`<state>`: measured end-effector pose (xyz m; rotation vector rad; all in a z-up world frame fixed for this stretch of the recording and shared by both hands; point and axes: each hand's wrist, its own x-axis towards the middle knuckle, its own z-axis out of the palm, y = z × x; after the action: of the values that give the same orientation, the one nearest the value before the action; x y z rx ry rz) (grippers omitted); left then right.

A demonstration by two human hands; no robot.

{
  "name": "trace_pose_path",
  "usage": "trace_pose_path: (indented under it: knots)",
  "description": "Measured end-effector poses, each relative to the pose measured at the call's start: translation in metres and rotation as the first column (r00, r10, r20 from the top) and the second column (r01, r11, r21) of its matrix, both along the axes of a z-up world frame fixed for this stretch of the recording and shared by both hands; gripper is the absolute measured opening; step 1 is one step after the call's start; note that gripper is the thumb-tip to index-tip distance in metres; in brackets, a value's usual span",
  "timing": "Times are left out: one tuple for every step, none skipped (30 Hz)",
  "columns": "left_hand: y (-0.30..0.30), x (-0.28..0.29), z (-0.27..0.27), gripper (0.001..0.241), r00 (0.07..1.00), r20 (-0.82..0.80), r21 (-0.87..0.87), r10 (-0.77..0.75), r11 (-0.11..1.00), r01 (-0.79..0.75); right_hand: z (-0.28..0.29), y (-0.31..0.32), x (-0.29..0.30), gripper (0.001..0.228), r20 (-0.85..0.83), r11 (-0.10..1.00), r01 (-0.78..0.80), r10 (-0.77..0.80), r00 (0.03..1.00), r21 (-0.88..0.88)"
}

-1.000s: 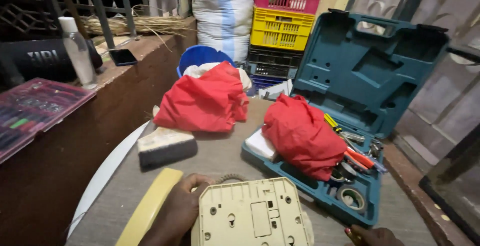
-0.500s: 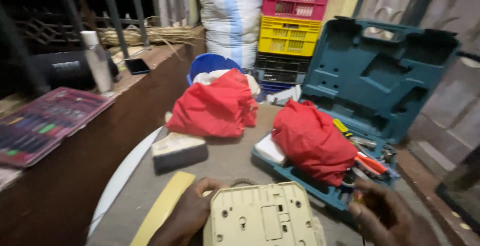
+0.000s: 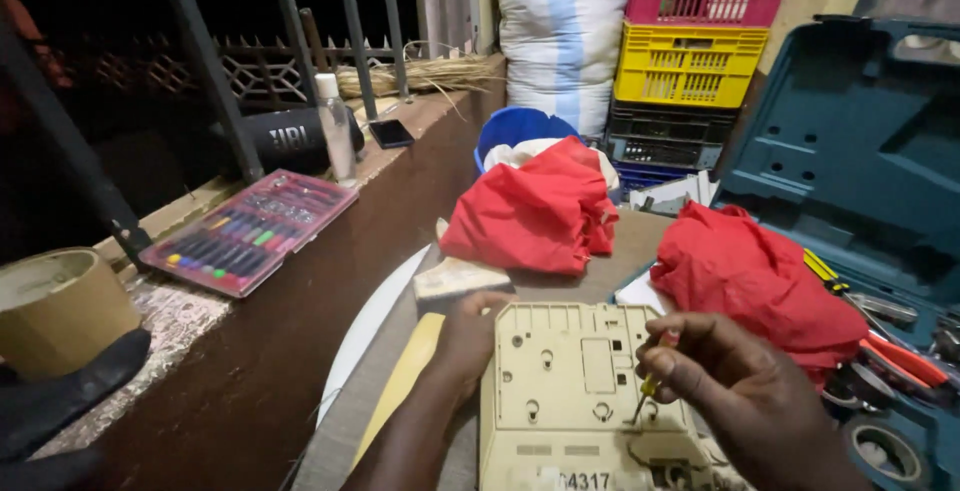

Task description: A person uses a screwdriver to remove screws from the back of a beige telephone base on a cluttered workbench.

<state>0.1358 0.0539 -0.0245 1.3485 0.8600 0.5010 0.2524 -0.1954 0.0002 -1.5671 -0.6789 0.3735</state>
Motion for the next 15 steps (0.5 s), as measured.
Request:
trace_pose_path:
  knots:
    - [0.011,0.007,-0.014,0.018,1.0,-0.003,-0.005,0.002,1.0,-0.002,-0.003,0.0,0.0,0.027,-0.003,1.0,-0.002,0.002,1.0,-0.005]
    - [0.021,0.017,-0.029,0.015,0.996,0.085,0.004,0.017,1.0,-0.018,-0.008,-0.002,-0.001,0.028,-0.079,1.0,-0.004,0.007,0.997,0.029]
    - [0.031,0.027,-0.044,0.014,0.984,0.173,0.01,0.032,0.999,-0.034,-0.012,-0.004,0.0,0.029,-0.153,0.998,-0.003,0.013,0.988,0.063]
    - [0.031,0.024,-0.043,0.014,0.985,0.172,0.001,0.022,1.0,-0.022,-0.018,-0.01,0.005,0.029,-0.153,0.998,0.008,0.0,0.988,0.054]
    - [0.03,0.022,-0.042,0.012,0.988,0.15,0.011,0.022,1.0,-0.024,-0.023,-0.017,0.01,0.02,-0.056,0.995,-0.078,0.081,0.995,0.067]
    - [0.03,0.022,-0.041,0.011,0.991,0.134,0.022,0.02,1.0,-0.023,-0.027,-0.024,0.016,0.013,0.047,0.984,-0.163,0.16,0.986,0.068]
    - [0.024,0.019,-0.031,0.011,0.99,0.139,0.013,0.007,1.0,-0.009,-0.016,-0.029,0.012,0.013,0.051,0.987,-0.15,0.147,0.988,0.059]
    - [0.017,0.014,-0.021,0.013,0.996,0.091,-0.01,0.015,1.0,-0.014,-0.006,-0.033,0.005,0.015,-0.21,0.961,-0.247,0.218,0.953,-0.125]
    - [0.011,0.008,-0.012,0.016,0.999,0.042,-0.033,0.021,0.999,-0.019,0.005,-0.037,-0.001,0.019,-0.47,0.888,-0.375,0.22,0.855,-0.267]
    - [0.009,0.006,-0.01,0.016,0.999,0.043,-0.041,0.011,0.999,-0.01,0.013,-0.032,-0.007,0.019,-0.47,0.889,-0.366,0.208,0.858,-0.274]
    - [0.006,0.004,-0.007,0.018,1.0,0.018,-0.041,0.006,0.999,-0.005,0.022,-0.027,-0.013,0.015,-0.387,0.806,-0.382,0.209,0.898,-0.451]
    - [0.005,0.001,-0.003,0.02,1.0,-0.005,-0.036,0.002,0.999,-0.002,0.03,-0.021,-0.018,0.015,-0.299,0.7,-0.37,0.229,0.926,-0.611]
    - [0.007,0.001,-0.007,0.02,1.0,-0.001,-0.038,-0.006,0.999,0.006,0.026,-0.023,-0.011,0.015,-0.297,0.701,-0.363,0.221,0.929,-0.614]
    - [0.009,0.001,-0.012,0.018,0.999,0.034,-0.028,-0.011,1.0,0.012,0.021,-0.027,-0.004,0.012,-0.199,0.733,-0.286,0.207,0.958,-0.616]
    - [0.009,0.001,-0.017,0.017,0.998,0.069,-0.017,-0.016,1.0,0.017,0.017,-0.031,0.003,0.01,-0.1,0.764,-0.209,0.187,0.977,-0.611]
